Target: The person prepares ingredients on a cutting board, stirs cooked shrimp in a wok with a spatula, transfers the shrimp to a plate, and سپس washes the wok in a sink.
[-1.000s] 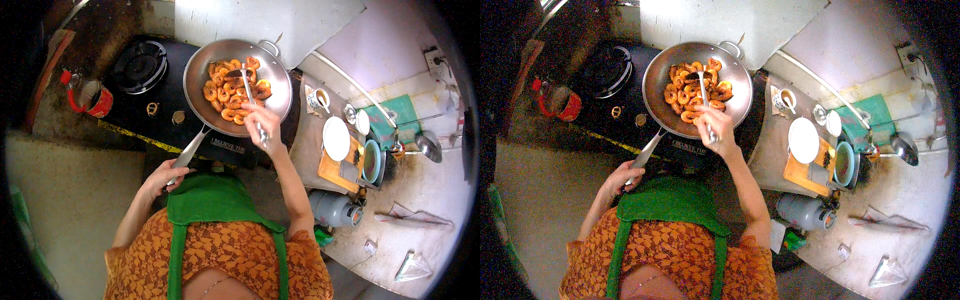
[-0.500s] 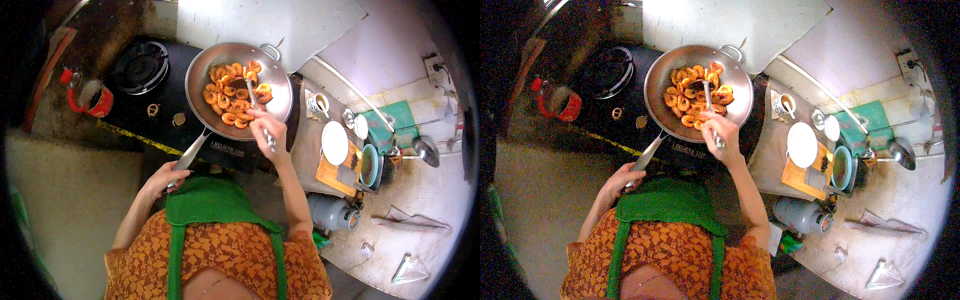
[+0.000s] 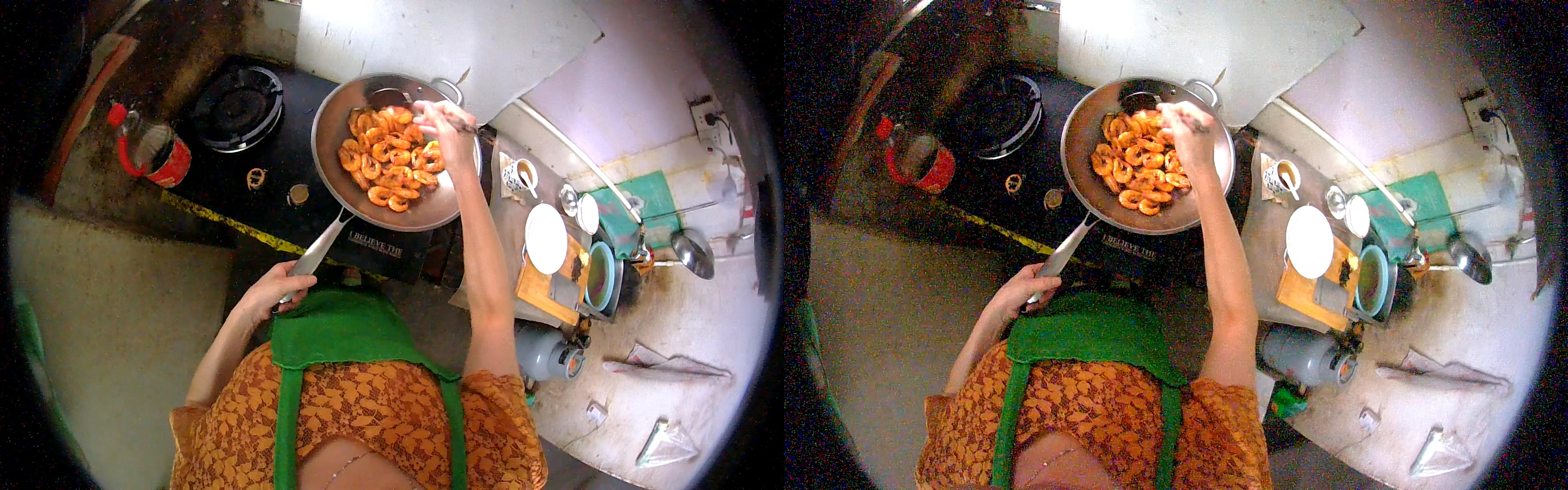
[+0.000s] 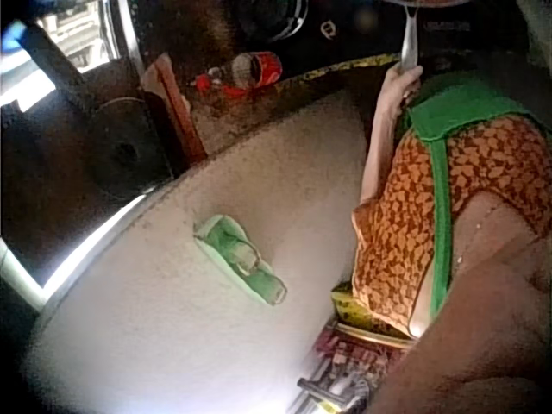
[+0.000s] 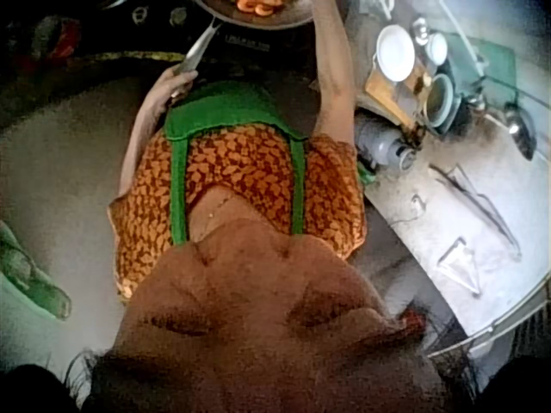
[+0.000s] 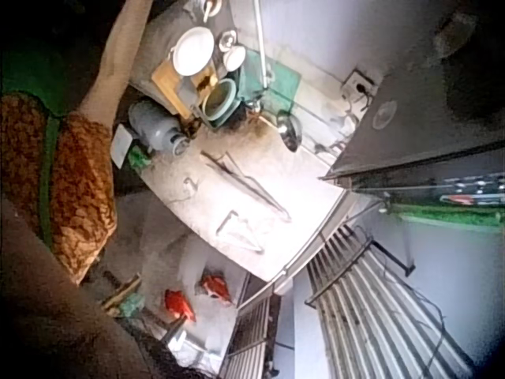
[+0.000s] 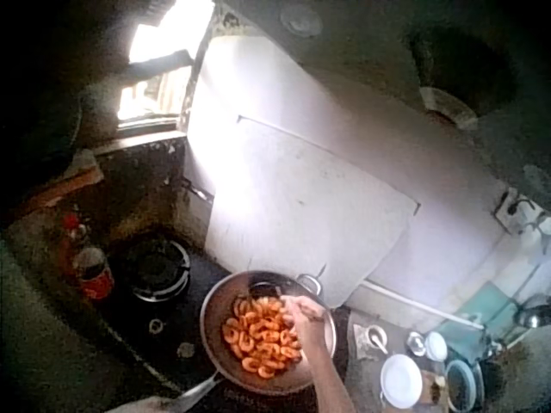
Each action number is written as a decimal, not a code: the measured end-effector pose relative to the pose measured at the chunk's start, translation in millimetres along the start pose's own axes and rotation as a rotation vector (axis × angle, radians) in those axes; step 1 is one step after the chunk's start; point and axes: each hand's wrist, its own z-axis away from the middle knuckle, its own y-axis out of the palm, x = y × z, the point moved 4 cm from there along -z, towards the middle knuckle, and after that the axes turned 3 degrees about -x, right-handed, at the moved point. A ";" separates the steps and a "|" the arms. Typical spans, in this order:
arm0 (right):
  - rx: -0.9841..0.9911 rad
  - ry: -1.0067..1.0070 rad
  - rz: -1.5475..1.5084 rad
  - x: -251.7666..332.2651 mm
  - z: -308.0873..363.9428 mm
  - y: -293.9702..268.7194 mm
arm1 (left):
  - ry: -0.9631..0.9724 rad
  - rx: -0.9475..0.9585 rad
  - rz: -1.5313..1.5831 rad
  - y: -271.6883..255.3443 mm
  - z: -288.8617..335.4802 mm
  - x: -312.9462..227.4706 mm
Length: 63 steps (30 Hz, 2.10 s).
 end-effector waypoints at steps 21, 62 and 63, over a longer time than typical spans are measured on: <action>0.223 -0.513 0.467 20.1 129.2 -12.0 | 0.002 0.022 0.025 1.7 1.7 -3.7; 0.101 -0.321 0.400 36.4 134.1 -43.4 | -0.035 -0.008 0.059 1.8 4.8 -6.7; 0.089 -0.303 0.372 39.6 133.5 -42.9 | -0.040 -0.005 0.066 1.3 4.0 -4.8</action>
